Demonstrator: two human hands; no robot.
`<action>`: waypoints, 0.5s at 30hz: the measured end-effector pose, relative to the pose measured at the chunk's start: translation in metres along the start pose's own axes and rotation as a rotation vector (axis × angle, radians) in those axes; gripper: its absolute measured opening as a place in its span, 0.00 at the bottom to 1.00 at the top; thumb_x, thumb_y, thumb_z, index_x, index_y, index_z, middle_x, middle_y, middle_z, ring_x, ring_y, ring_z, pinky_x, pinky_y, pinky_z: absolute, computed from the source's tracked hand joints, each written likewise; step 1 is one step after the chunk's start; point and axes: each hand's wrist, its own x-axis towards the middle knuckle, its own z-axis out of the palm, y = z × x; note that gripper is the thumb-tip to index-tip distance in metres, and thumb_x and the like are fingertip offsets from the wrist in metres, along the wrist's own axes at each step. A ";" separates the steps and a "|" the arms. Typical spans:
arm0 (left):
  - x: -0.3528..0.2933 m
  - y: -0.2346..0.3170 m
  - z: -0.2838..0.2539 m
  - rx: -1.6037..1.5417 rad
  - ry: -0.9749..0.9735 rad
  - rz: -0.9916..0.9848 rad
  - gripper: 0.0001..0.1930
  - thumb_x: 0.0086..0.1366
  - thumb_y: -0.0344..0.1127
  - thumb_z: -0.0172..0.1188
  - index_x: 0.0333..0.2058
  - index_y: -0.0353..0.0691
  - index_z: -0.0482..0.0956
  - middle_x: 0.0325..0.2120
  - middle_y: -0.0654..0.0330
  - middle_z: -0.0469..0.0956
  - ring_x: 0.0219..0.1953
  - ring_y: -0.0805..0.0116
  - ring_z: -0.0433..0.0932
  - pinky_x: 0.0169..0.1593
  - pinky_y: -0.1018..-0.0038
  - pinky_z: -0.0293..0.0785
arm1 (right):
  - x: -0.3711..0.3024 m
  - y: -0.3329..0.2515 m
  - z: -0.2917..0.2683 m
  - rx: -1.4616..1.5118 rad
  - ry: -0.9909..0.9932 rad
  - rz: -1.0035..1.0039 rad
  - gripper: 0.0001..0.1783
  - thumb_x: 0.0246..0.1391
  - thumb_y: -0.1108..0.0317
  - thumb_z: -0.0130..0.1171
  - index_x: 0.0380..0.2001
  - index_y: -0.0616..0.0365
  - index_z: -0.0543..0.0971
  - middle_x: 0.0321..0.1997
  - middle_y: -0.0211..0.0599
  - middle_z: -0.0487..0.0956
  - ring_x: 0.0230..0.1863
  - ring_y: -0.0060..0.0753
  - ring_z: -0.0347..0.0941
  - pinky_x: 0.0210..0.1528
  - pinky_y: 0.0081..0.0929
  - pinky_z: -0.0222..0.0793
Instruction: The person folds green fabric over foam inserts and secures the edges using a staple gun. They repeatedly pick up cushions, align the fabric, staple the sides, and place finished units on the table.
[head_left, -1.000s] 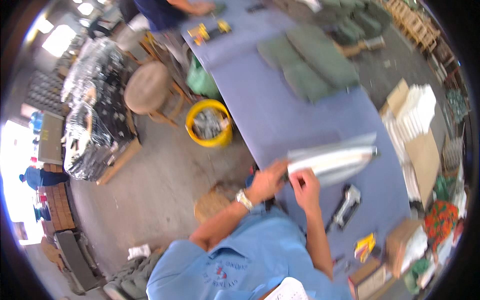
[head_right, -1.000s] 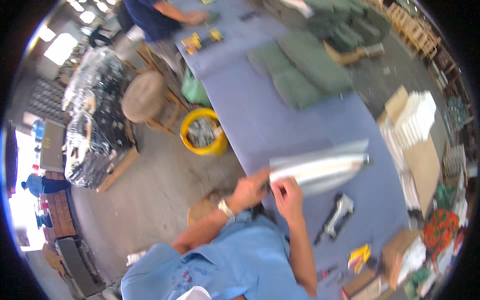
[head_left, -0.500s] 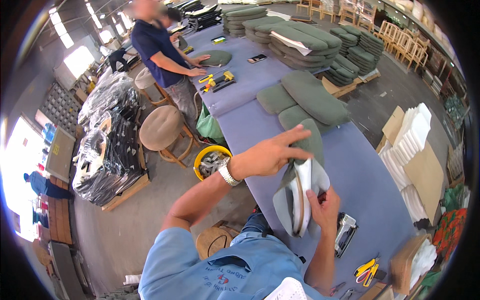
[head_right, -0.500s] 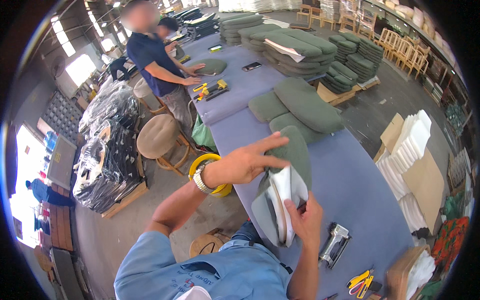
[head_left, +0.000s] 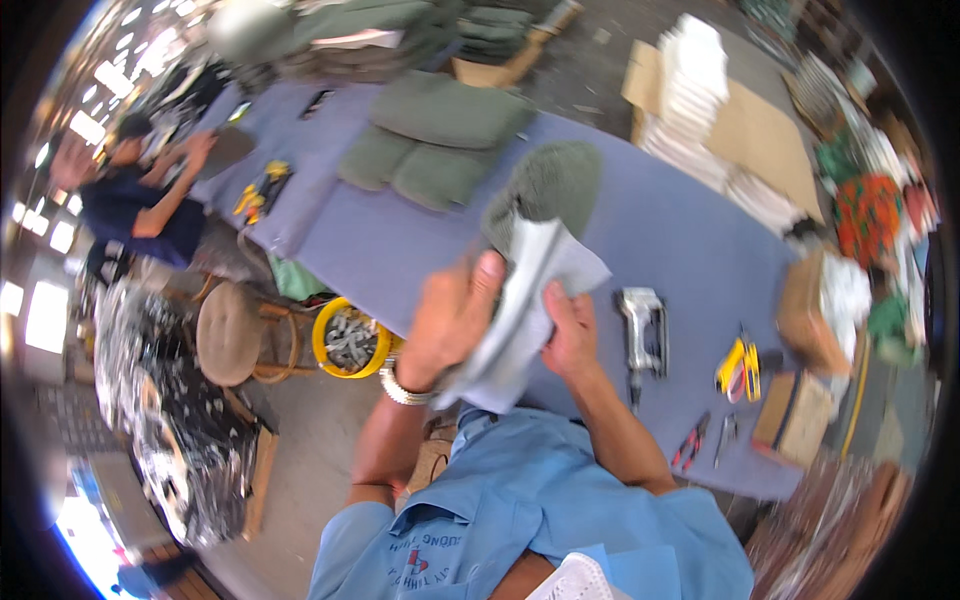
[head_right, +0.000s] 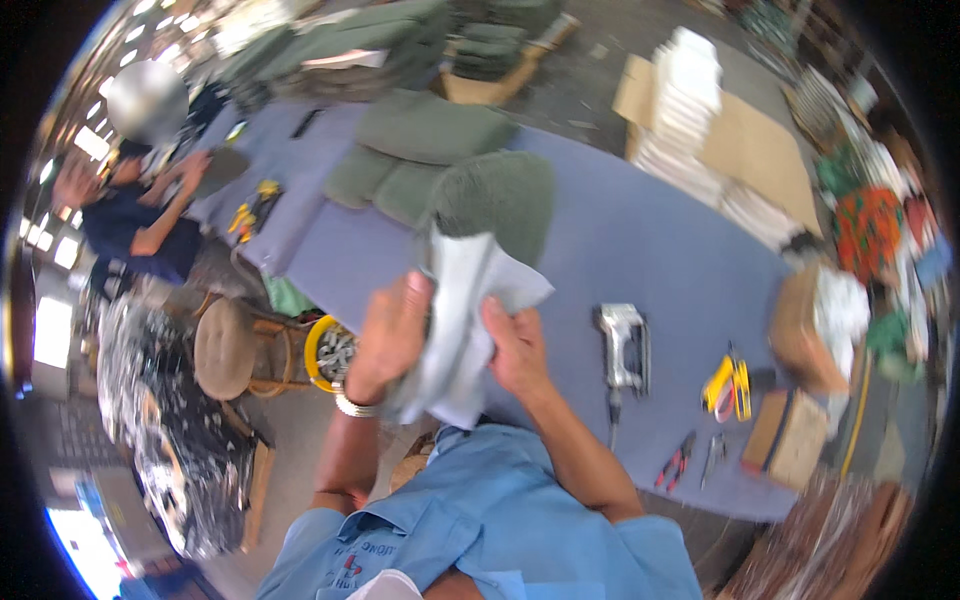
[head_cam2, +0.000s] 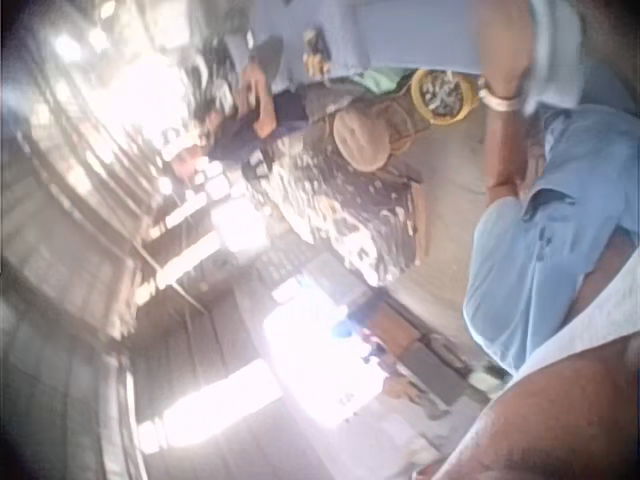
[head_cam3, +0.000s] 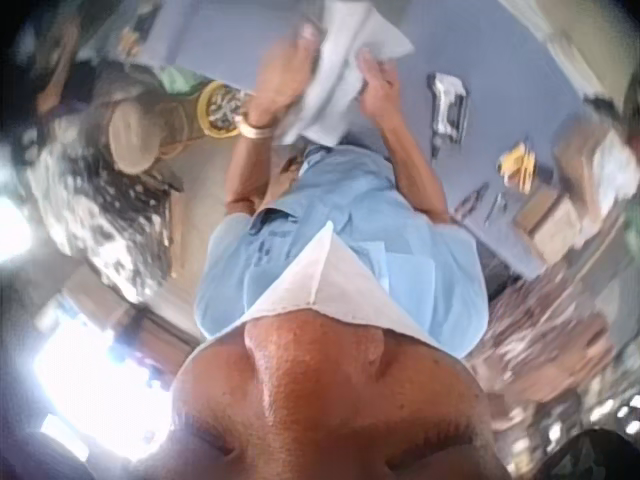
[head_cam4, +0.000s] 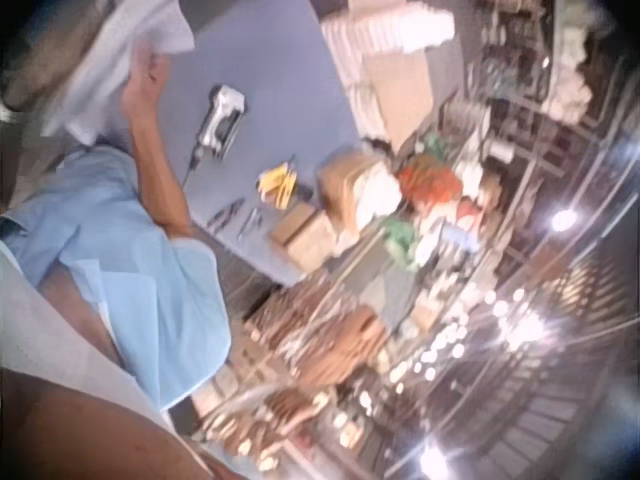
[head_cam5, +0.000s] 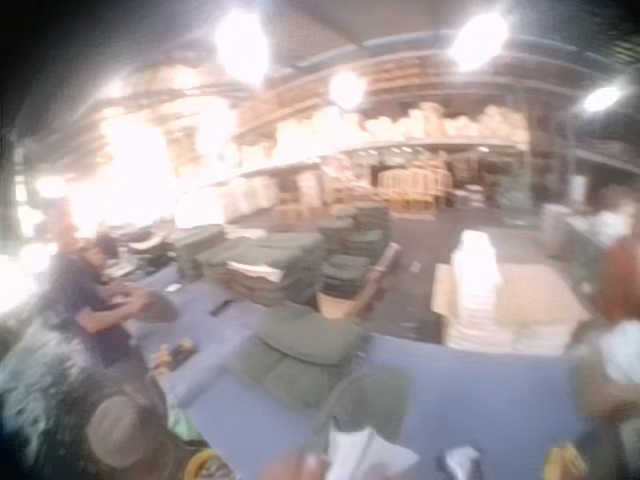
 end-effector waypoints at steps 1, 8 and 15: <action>0.007 0.014 0.000 0.034 0.023 0.084 0.29 0.80 0.56 0.41 0.50 0.33 0.78 0.23 0.37 0.78 0.31 0.33 0.81 0.34 0.48 0.72 | -0.003 0.006 0.003 0.043 0.057 -0.002 0.16 0.71 0.57 0.57 0.50 0.58 0.80 0.30 0.21 0.79 0.26 0.14 0.73 0.24 0.21 0.65; -0.004 -0.047 0.107 0.279 -0.435 0.008 0.41 0.69 0.63 0.58 0.67 0.34 0.66 0.35 0.38 0.84 0.40 0.36 0.83 0.41 0.53 0.79 | -0.028 0.094 -0.146 -0.559 0.222 0.099 0.23 0.72 0.50 0.52 0.49 0.59 0.82 0.34 0.36 0.84 0.34 0.26 0.80 0.34 0.30 0.74; -0.010 -0.059 0.145 0.237 -0.394 0.302 0.43 0.61 0.50 0.71 0.69 0.34 0.64 0.50 0.38 0.81 0.47 0.41 0.84 0.46 0.56 0.80 | -0.061 0.043 -0.170 -0.711 0.266 0.434 0.23 0.70 0.50 0.54 0.47 0.62 0.83 0.35 0.39 0.86 0.35 0.35 0.81 0.41 0.37 0.76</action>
